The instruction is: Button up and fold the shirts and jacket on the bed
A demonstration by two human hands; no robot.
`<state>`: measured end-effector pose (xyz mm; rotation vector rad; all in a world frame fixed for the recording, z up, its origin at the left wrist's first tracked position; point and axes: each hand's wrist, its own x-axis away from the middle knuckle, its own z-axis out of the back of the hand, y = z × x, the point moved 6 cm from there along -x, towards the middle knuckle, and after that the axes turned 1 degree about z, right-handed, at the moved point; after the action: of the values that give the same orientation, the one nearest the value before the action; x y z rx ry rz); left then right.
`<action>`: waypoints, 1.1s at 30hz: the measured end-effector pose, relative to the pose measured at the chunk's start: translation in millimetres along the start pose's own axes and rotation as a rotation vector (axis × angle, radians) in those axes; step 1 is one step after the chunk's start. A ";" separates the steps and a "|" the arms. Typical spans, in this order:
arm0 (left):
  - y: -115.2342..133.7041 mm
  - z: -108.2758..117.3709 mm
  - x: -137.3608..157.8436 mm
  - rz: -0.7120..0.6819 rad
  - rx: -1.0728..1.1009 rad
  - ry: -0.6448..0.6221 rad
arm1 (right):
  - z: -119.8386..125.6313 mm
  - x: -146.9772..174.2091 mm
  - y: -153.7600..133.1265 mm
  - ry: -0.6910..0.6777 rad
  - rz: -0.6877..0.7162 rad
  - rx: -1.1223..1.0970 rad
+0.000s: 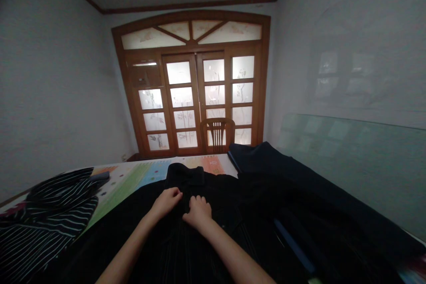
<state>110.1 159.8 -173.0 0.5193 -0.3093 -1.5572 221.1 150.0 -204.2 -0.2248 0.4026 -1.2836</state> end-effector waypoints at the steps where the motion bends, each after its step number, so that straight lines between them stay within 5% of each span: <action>1: 1.2 -2.2 4.8 0.007 -0.020 -0.025 | 3.0 1.8 3.7 -0.010 -0.014 -0.004; 8: -1.5 -16.6 48.4 0.024 -0.117 -0.113 | 13.9 19.0 28.1 -0.032 -0.136 -0.060; 13: 2.8 -32.4 68.3 0.025 -0.147 -0.125 | 10.6 35.1 16.6 -0.056 -0.147 -0.049; 22: 0.8 -37.6 74.5 -0.008 -0.076 -0.148 | 11.1 50.7 6.0 0.022 -0.106 -0.091; 33: -5.1 -40.7 65.9 -0.015 0.095 -0.151 | -6.4 38.1 21.8 0.061 -0.002 -0.439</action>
<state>126.6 99.7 -219.3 0.4795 -0.4981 -1.6053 246.3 119.8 -224.6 -0.5564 0.7360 -1.1942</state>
